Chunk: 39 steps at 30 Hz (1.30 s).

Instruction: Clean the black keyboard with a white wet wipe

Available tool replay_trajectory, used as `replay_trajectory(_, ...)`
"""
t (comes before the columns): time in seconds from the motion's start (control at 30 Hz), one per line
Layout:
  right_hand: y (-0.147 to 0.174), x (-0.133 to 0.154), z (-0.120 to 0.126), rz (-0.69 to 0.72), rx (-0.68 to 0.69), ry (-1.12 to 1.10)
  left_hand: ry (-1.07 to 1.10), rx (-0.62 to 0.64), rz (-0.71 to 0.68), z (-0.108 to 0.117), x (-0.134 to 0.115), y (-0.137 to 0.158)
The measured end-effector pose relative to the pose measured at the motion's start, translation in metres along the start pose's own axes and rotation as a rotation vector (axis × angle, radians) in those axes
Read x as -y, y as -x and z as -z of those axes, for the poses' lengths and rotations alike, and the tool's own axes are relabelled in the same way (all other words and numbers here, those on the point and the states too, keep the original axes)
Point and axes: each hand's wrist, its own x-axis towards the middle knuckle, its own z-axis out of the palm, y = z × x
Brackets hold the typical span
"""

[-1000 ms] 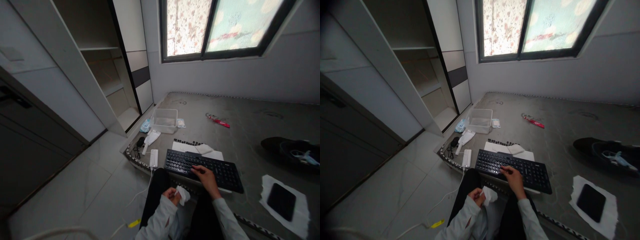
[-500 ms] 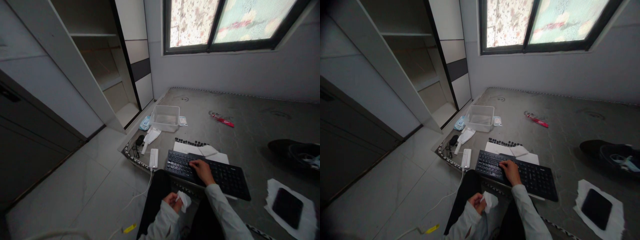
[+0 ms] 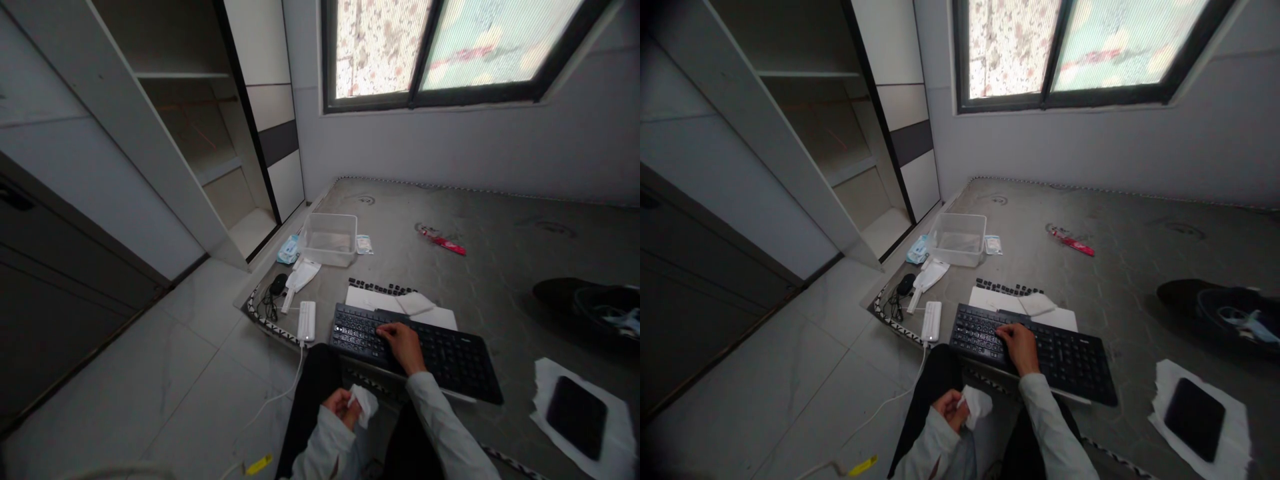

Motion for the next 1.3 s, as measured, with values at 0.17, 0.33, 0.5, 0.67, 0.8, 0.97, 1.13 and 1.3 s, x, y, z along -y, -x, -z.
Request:
replay_trajectory(0.17, 0.001, -0.001, -0.001, -0.026, -0.025, -0.045, -0.026, 0.010, 0.017, 0.001, -0.007, 0.003)
replay_trajectory(0.33, -0.010, 0.002, 0.002, -0.085, 0.048, -0.014, -0.092, 0.038, 0.019, 0.002, -0.010, 0.004)
replay_trajectory(0.5, -0.025, 0.000, 0.003, -0.062, 0.078, 0.015, -0.109, 0.032, -0.005, 0.004, -0.004, 0.001)
replay_trajectory(0.67, -0.022, -0.006, 0.000, -0.021, 0.101, -0.017, -0.084, 0.011, -0.010, 0.004, -0.002, 0.001)
replay_trajectory(0.8, -0.012, -0.010, -0.004, 0.027, 0.046, -0.009, -0.063, 0.026, 0.012, 0.003, -0.003, 0.002)
replay_trajectory(0.97, -0.008, -0.011, -0.008, 0.025, 0.001, 0.016, -0.062, 0.039, -0.002, 0.003, -0.001, 0.000)
replay_trajectory(1.13, -0.011, -0.008, -0.006, 0.012, 0.015, 0.031, -0.063, 0.037, 0.002, 0.005, -0.001, 0.000)
replay_trajectory(1.3, -0.015, -0.005, -0.003, 0.024, 0.038, 0.075, -0.011, 0.021, -0.013, 0.005, -0.008, 0.005)
